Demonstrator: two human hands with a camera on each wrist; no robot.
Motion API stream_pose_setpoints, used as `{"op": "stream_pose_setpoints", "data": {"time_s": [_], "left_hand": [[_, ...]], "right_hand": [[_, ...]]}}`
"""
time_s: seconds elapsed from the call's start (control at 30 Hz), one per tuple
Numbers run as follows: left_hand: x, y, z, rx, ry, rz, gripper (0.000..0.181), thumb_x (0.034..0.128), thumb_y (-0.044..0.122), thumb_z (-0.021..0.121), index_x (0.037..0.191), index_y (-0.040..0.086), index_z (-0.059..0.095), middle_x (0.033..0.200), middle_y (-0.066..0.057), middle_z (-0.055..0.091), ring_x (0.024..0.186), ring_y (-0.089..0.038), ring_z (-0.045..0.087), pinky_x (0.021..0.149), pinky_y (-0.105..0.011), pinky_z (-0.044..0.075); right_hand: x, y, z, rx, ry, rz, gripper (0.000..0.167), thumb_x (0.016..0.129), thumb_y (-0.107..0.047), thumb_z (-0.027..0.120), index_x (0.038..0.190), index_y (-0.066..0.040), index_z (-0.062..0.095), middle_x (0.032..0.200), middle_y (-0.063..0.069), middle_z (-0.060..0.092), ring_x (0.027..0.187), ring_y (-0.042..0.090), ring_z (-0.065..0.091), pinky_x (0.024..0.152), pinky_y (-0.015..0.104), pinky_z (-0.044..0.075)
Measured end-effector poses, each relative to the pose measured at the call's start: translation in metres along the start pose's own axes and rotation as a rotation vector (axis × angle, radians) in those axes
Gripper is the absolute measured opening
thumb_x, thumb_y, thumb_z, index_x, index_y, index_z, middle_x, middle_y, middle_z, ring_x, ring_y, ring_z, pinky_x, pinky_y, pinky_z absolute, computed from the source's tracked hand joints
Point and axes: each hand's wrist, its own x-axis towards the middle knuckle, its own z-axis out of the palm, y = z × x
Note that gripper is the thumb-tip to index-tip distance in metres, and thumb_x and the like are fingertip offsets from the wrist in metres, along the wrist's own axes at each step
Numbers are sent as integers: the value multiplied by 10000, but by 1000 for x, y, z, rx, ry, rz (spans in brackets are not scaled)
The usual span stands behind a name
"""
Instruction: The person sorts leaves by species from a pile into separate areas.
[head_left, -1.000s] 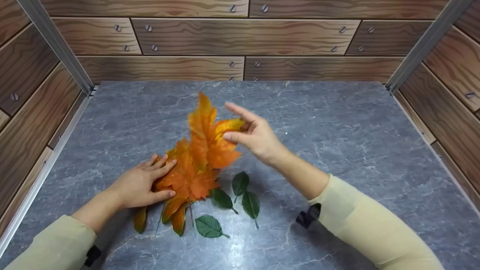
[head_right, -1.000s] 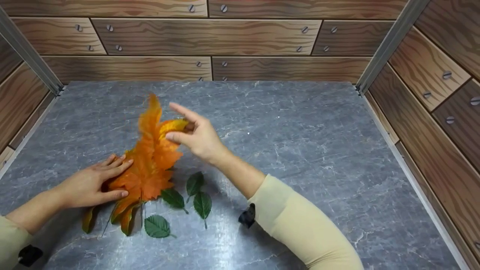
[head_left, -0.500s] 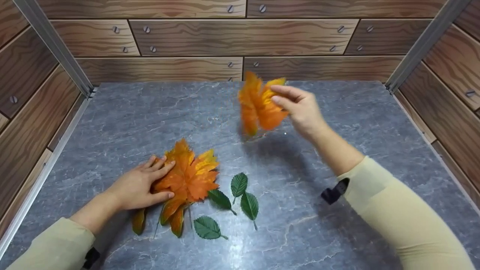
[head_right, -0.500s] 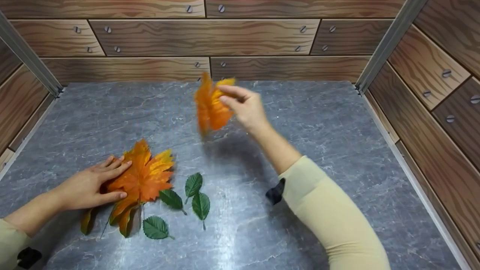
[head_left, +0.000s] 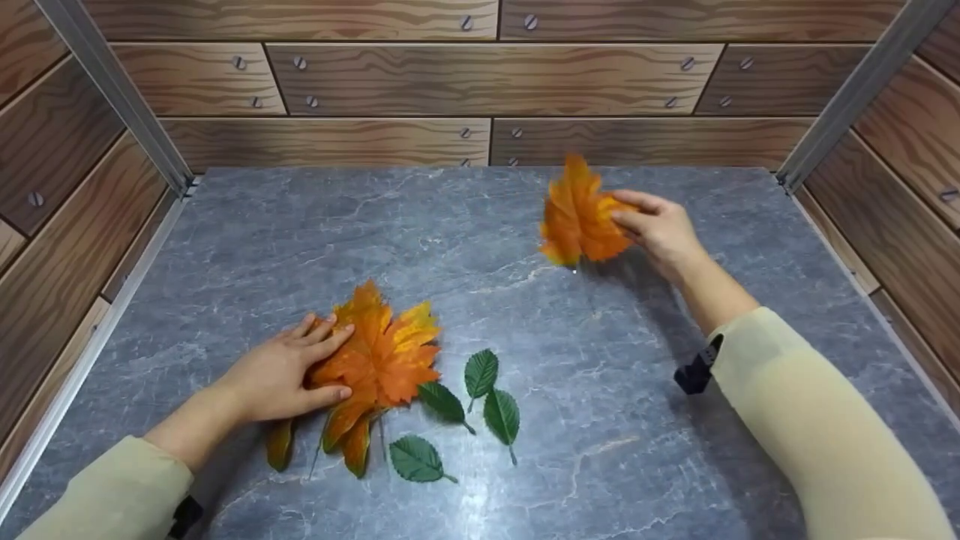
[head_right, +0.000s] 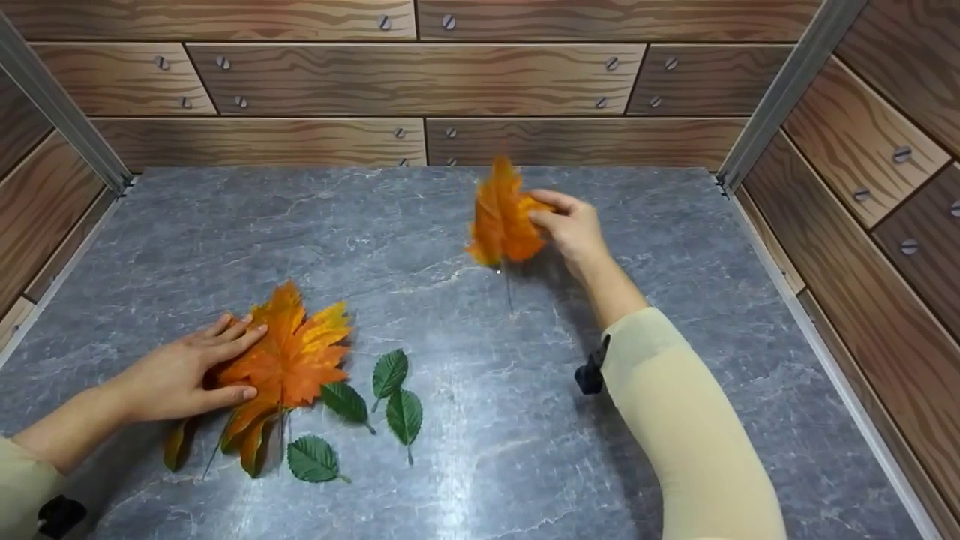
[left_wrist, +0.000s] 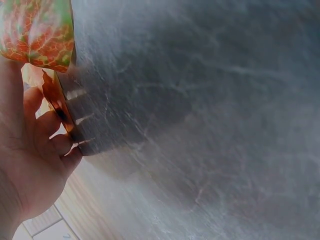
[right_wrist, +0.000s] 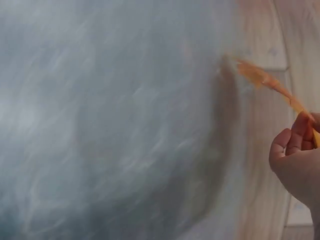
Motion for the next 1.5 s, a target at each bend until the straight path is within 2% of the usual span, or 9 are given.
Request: {"op": "stream_pose_setpoints", "data": {"time_s": [0.17, 0.33, 0.43, 0.57, 0.67, 0.8, 1.0, 1.23, 1.5], "left_hand": [[1, 0, -1, 5, -5, -1, 894, 991, 727, 560, 1673, 184, 364, 1661, -237, 339, 1536, -510, 262, 1164, -725, 305], [0, 0, 0, 2, -10, -9, 897, 989, 737, 552, 1675, 192, 360, 1671, -227, 325, 1536, -515, 259, 1153, -733, 313], [0, 0, 0, 5, -5, -6, 894, 989, 734, 554, 1673, 190, 366, 1670, -225, 328, 1533, -516, 267, 1151, -732, 319], [0, 0, 1, -2, 1, -4, 888, 988, 728, 565, 1670, 193, 375, 1670, -223, 333, 1532, -511, 276, 1150, -730, 322], [0, 0, 1, -6, 4, -4, 887, 986, 726, 571, 1669, 194, 379, 1671, -220, 333, 1531, -511, 278, 1153, -729, 320], [0, -1, 1, -3, 5, -3, 886, 987, 722, 572, 1667, 188, 381, 1671, -218, 332, 1533, -508, 275, 1161, -724, 311], [1, -1, 1, -3, -4, -6, 885, 992, 714, 572, 1672, 186, 366, 1676, -213, 327, 1547, -485, 261, 1167, -716, 310], [1, 0, 1, -2, -5, -8, 886, 991, 712, 575, 1673, 187, 364, 1677, -209, 327, 1548, -482, 262, 1166, -716, 313], [0, 1, 1, 5, 0, -10, 885, 988, 713, 579, 1668, 184, 376, 1673, -210, 333, 1546, -485, 266, 1173, -705, 312]], "right_hand": [[4, 14, -29, -202, 44, 22, 520, 1007, 27, 689, 1493, 116, 525, 976, -52, 761, 757, 77, 695, 657, 194, 576], [7, 21, -42, -303, 103, -4, 482, 1003, 42, 685, 1465, 109, 565, 1015, -54, 756, 810, 55, 713, 710, 196, 591], [9, 24, -46, -341, 130, 11, 471, 1004, 25, 693, 1458, 91, 584, 1072, -45, 739, 877, 41, 707, 777, 189, 591], [11, 27, -51, -402, 149, 57, 478, 1017, -21, 698, 1476, 52, 587, 1185, 41, 719, 912, 30, 698, 822, 191, 589], [13, 29, -55, -447, 147, 80, 493, 1026, -43, 694, 1500, 22, 576, 1338, 170, 660, 931, 18, 679, 844, 187, 582], [15, 30, -60, -482, 137, 77, 521, 1025, -54, 699, 1521, 13, 556, 1454, 247, 576, 958, -4, 637, 854, 159, 558], [16, 32, -70, -536, 142, 62, 541, 1016, -69, 713, 1526, 12, 551, 1405, 177, 629, 966, -38, 609, 853, 130, 538], [11, 26, -77, -548, 126, 87, 575, 1041, -73, 669, 1575, 14, 475, 1546, 267, 506, 1139, 35, 570, 892, 113, 511], [4, 17, -77, -502, 96, 92, 628, 1044, -44, 644, 1605, 57, 382, 1552, 326, 458, 998, -40, 595, 887, 123, 527]]}}
